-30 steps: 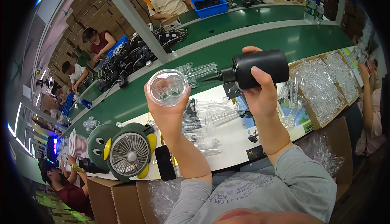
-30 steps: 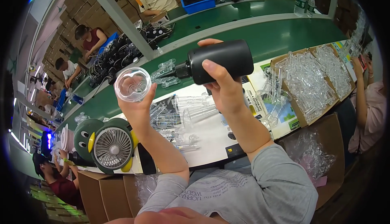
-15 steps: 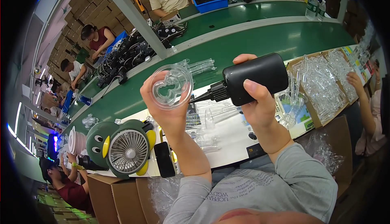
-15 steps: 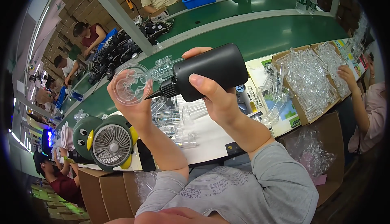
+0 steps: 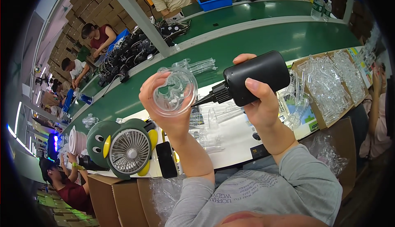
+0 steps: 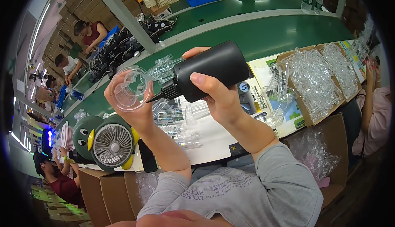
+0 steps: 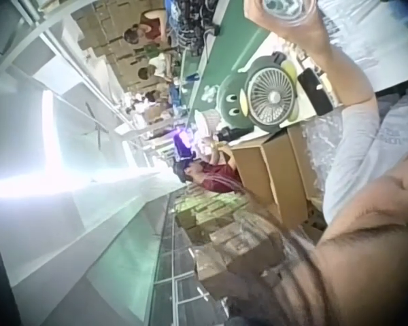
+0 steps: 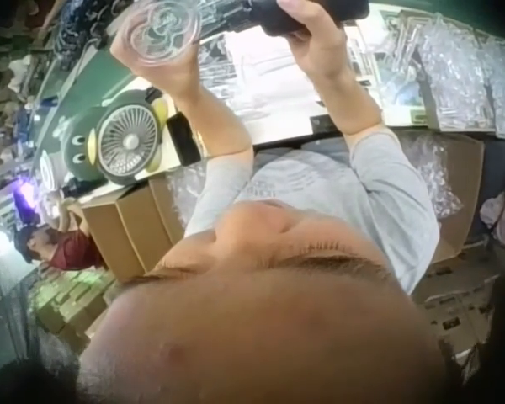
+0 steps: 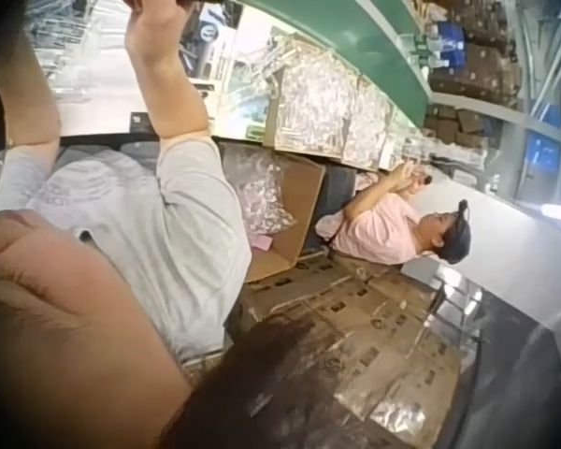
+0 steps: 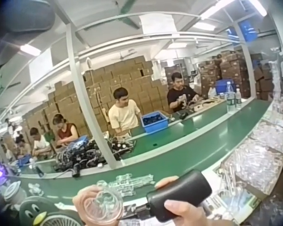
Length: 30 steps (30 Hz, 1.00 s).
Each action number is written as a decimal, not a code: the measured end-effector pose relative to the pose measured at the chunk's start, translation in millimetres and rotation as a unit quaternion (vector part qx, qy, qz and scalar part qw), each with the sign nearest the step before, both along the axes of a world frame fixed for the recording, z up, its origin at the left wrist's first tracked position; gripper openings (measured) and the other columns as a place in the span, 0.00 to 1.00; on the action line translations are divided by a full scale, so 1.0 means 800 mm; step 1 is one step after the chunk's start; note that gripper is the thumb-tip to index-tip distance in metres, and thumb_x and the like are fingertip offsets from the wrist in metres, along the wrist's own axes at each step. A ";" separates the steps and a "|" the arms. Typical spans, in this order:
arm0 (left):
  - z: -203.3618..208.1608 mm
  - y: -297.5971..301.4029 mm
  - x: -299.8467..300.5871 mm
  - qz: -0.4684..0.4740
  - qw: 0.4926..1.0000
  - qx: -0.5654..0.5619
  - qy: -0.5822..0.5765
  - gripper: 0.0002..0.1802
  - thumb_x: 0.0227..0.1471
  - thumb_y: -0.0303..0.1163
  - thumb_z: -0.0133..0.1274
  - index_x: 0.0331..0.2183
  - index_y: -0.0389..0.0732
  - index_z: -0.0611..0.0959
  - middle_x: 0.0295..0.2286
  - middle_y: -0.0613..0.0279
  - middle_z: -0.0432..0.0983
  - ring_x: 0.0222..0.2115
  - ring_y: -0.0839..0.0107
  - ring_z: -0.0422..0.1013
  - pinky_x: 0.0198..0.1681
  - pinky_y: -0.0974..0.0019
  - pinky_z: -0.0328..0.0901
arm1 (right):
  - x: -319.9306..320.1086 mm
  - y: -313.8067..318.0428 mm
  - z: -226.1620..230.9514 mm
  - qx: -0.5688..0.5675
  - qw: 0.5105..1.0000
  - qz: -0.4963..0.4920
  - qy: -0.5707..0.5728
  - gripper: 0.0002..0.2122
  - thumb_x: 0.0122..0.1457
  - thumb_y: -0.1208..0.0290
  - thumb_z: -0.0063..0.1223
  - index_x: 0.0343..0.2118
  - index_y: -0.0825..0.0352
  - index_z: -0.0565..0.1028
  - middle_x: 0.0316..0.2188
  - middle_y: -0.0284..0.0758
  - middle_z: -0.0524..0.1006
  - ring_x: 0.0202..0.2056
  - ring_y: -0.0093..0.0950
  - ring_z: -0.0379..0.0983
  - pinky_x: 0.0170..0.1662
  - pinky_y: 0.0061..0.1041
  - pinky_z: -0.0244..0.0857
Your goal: Assembling plastic components by applying liquid adhesive from a bottle to a clear plastic cup and joining it to a larger plastic housing.
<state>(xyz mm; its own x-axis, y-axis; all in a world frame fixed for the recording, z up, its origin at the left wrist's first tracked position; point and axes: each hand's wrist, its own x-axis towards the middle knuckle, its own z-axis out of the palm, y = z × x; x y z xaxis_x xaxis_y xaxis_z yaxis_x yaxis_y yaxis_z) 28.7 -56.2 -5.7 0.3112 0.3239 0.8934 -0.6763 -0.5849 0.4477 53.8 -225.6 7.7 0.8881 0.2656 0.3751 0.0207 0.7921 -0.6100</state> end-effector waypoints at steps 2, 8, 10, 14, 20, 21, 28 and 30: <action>0.002 0.000 0.000 0.007 1.000 0.007 -0.013 0.30 0.27 0.22 0.63 0.37 0.41 0.68 0.36 0.56 0.69 0.40 0.64 0.66 0.46 0.62 0.60 | 0.000 -0.001 0.000 -0.016 1.000 0.015 0.010 0.19 0.44 0.72 0.52 0.42 0.70 0.67 0.31 0.36 0.72 0.29 0.20 0.72 0.31 0.16 0.68; 0.001 -0.001 0.001 0.037 0.998 0.035 -0.043 0.31 0.26 0.22 0.64 0.37 0.43 0.67 0.36 0.56 0.69 0.39 0.64 0.66 0.45 0.62 0.61 | 0.000 -0.003 0.002 -0.024 0.999 0.016 0.023 0.19 0.44 0.71 0.52 0.42 0.70 0.68 0.30 0.36 0.72 0.28 0.19 0.72 0.28 0.14 0.68; 0.000 0.000 0.001 0.037 0.997 0.036 -0.052 0.31 0.26 0.23 0.64 0.37 0.43 0.68 0.36 0.56 0.69 0.39 0.64 0.66 0.45 0.62 0.62 | 0.000 -0.004 0.003 -0.036 0.999 0.020 0.021 0.20 0.43 0.70 0.51 0.41 0.71 0.66 0.33 0.36 0.70 0.30 0.20 0.71 0.31 0.15 0.68; 0.000 0.001 0.001 0.053 0.995 0.049 -0.062 0.31 0.27 0.24 0.65 0.37 0.43 0.68 0.35 0.57 0.69 0.38 0.64 0.66 0.43 0.63 0.63 | -0.001 -0.003 0.002 -0.043 0.999 0.022 0.014 0.21 0.42 0.70 0.50 0.41 0.72 0.65 0.36 0.37 0.69 0.32 0.22 0.70 0.33 0.17 0.67; 0.000 0.001 0.001 0.061 0.994 0.057 -0.073 0.31 0.28 0.25 0.66 0.36 0.44 0.67 0.35 0.56 0.69 0.38 0.63 0.66 0.41 0.64 0.64 | 0.000 -0.004 0.001 -0.057 0.998 0.026 0.025 0.20 0.43 0.69 0.50 0.41 0.71 0.66 0.34 0.38 0.70 0.30 0.21 0.70 0.29 0.15 0.66; -0.001 0.002 0.001 0.063 0.993 0.057 -0.077 0.31 0.28 0.25 0.66 0.36 0.44 0.67 0.35 0.55 0.69 0.37 0.63 0.66 0.41 0.64 0.64 | 0.000 -0.004 0.002 -0.056 0.998 0.027 0.025 0.20 0.43 0.69 0.50 0.41 0.71 0.66 0.34 0.38 0.70 0.30 0.21 0.70 0.29 0.15 0.66; -0.001 0.006 -0.003 0.079 0.988 0.114 -0.063 0.34 0.28 0.22 0.65 0.40 0.42 0.65 0.38 0.54 0.66 0.39 0.66 0.67 0.42 0.65 0.66 | -0.002 -0.005 0.006 -0.068 0.996 0.038 0.049 0.19 0.44 0.68 0.49 0.41 0.70 0.67 0.29 0.35 0.72 0.24 0.17 0.69 0.22 0.11 0.60; 0.000 0.001 0.000 0.077 0.991 0.070 -0.085 0.30 0.29 0.28 0.66 0.36 0.45 0.67 0.34 0.56 0.69 0.37 0.63 0.66 0.40 0.64 0.64 | -0.002 -0.005 0.007 -0.067 0.996 0.029 0.054 0.19 0.44 0.68 0.49 0.41 0.70 0.67 0.28 0.35 0.72 0.24 0.16 0.69 0.21 0.10 0.59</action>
<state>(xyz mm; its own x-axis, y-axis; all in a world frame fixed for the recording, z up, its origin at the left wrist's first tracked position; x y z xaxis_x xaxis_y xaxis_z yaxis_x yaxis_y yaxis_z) 28.8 -55.1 -5.9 0.1079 0.2249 0.9684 -0.6326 -0.7359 0.2414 51.9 -229.7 12.9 0.9029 0.3599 0.2350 -0.0953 0.7007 -0.7071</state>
